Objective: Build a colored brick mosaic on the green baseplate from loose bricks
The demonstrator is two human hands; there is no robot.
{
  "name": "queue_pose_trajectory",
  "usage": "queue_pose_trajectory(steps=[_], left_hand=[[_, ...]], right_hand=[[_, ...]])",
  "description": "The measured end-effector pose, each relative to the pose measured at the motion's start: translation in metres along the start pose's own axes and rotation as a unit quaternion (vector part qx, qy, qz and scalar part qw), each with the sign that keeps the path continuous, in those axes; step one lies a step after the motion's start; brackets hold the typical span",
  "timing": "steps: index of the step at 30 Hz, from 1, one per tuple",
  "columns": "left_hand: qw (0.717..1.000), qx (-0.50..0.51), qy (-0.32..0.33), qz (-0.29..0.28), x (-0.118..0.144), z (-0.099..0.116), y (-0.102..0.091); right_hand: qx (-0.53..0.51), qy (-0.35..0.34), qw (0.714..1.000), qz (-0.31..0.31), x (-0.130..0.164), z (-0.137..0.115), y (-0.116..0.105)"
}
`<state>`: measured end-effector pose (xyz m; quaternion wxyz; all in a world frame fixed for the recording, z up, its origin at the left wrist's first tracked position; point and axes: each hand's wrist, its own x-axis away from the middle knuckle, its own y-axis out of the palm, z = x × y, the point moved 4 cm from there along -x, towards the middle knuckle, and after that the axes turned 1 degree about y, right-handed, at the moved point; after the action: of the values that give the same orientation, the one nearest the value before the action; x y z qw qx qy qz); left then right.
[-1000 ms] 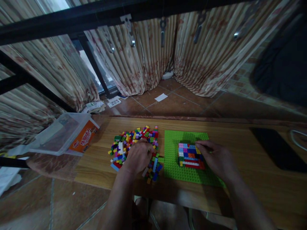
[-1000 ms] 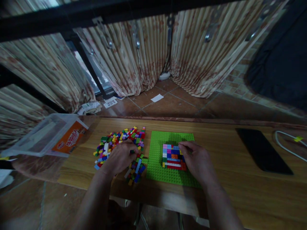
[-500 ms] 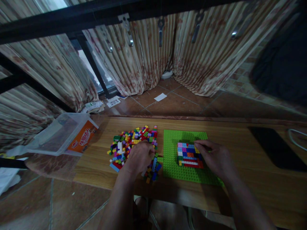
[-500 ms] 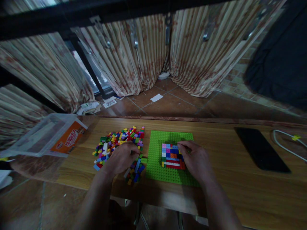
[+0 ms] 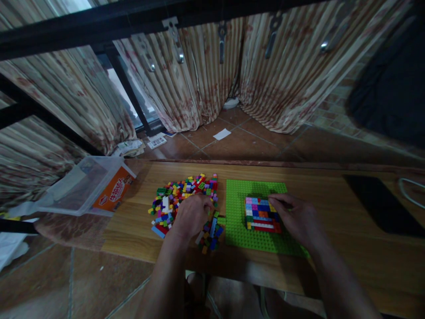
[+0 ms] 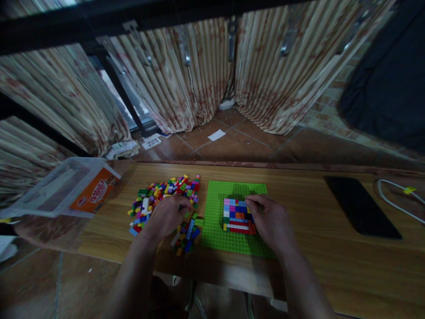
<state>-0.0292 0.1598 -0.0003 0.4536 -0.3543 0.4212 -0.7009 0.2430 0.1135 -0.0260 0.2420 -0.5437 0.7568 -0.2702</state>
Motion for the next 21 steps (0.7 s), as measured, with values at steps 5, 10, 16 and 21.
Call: queue_pose_trajectory(steps=[5,10,16,21], left_hand=[[1.0,-0.016,-0.008,0.001,0.004,0.002,-0.002],[0.999,-0.036,-0.023,-0.004,0.006,0.007,-0.002],[0.997,-0.068,-0.04,-0.016,0.008,0.011,-0.003],[0.997,-0.057,-0.046,-0.019,0.009,0.009,-0.003]], right_hand=[[-0.005,-0.012,1.0,-0.001,0.0,0.0,0.001],[-0.001,-0.016,1.0,0.004,0.0,-0.001,0.0],[0.002,-0.017,1.0,0.003,0.0,-0.004,0.0],[0.001,-0.015,1.0,-0.005,0.001,-0.004,0.0]])
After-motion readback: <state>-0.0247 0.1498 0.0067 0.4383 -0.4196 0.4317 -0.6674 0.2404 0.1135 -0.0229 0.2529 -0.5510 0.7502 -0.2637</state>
